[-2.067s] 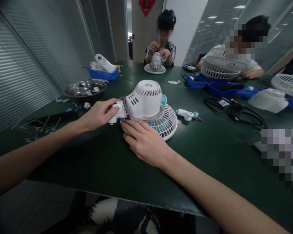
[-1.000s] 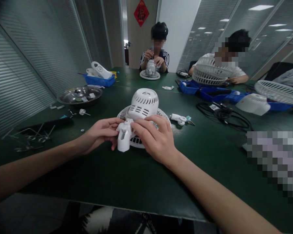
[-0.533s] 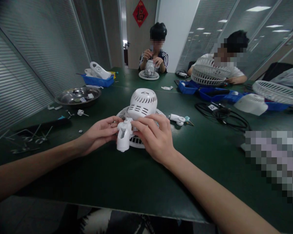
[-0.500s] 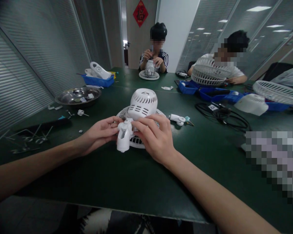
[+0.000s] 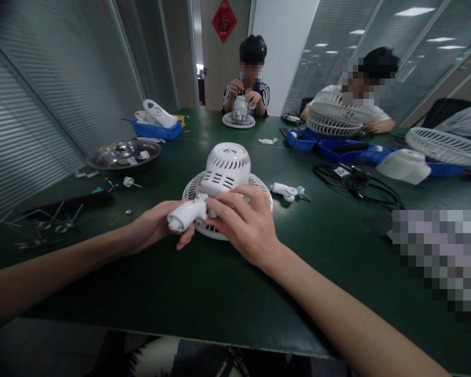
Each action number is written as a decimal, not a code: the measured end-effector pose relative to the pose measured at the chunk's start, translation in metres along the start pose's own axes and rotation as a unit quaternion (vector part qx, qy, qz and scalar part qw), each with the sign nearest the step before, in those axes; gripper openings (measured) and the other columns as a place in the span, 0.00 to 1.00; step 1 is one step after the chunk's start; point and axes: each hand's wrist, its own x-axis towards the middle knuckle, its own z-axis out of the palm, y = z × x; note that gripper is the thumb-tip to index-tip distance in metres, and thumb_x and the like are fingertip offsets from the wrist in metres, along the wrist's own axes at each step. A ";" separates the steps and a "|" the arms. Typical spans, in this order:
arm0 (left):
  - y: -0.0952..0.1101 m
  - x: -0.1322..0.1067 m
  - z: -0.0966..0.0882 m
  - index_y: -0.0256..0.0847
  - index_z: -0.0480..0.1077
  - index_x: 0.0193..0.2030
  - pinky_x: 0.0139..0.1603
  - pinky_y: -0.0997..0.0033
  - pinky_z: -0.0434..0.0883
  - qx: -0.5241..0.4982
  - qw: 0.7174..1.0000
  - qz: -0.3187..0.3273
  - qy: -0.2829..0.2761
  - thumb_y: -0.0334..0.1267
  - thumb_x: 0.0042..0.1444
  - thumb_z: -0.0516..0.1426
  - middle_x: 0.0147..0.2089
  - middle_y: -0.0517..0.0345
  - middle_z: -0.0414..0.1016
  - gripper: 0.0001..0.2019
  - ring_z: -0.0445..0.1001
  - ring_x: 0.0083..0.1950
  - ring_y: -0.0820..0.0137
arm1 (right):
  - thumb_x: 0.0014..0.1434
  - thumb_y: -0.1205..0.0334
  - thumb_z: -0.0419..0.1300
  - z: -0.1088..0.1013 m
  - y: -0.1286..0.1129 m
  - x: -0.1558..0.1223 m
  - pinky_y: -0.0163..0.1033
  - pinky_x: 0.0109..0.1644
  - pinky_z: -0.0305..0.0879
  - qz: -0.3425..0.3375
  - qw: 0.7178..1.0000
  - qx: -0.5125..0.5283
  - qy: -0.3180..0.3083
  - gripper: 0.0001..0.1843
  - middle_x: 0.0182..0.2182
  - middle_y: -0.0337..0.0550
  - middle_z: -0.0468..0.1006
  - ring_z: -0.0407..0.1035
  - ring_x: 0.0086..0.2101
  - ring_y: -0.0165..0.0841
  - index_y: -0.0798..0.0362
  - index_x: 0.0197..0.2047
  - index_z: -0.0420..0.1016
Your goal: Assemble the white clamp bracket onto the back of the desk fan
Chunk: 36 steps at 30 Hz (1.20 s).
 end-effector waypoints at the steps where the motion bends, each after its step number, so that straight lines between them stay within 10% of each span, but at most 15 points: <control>1: 0.000 0.000 0.000 0.35 0.68 0.34 0.27 0.68 0.67 -0.012 1.000 0.002 -0.001 0.50 0.63 0.47 0.25 0.56 0.70 0.19 0.68 0.24 0.71 | 0.58 0.66 0.62 0.001 0.000 -0.001 0.46 0.51 0.62 0.000 1.000 0.003 0.002 0.18 0.42 0.41 0.78 0.65 0.45 0.38 0.46 0.51 0.70; 23: 0.000 0.002 -0.004 0.34 0.66 0.40 0.28 0.75 0.61 0.113 0.992 0.027 -0.041 0.38 0.52 0.62 0.30 0.61 0.69 0.13 0.65 0.26 0.78 | 0.54 0.71 0.60 -0.003 0.006 -0.001 0.48 0.50 0.62 -0.016 1.000 0.022 -0.006 0.19 0.41 0.41 0.78 0.65 0.44 0.39 0.48 0.49 0.70; 36: 0.000 -0.002 0.003 0.33 0.69 0.34 0.24 0.75 0.53 -0.003 1.000 0.003 0.005 0.36 0.49 0.64 0.24 0.65 0.61 0.11 0.54 0.23 0.81 | 0.54 0.71 0.61 -0.003 0.005 0.000 0.48 0.50 0.61 -0.020 0.999 0.029 -0.012 0.19 0.42 0.43 0.78 0.65 0.45 0.39 0.52 0.49 0.69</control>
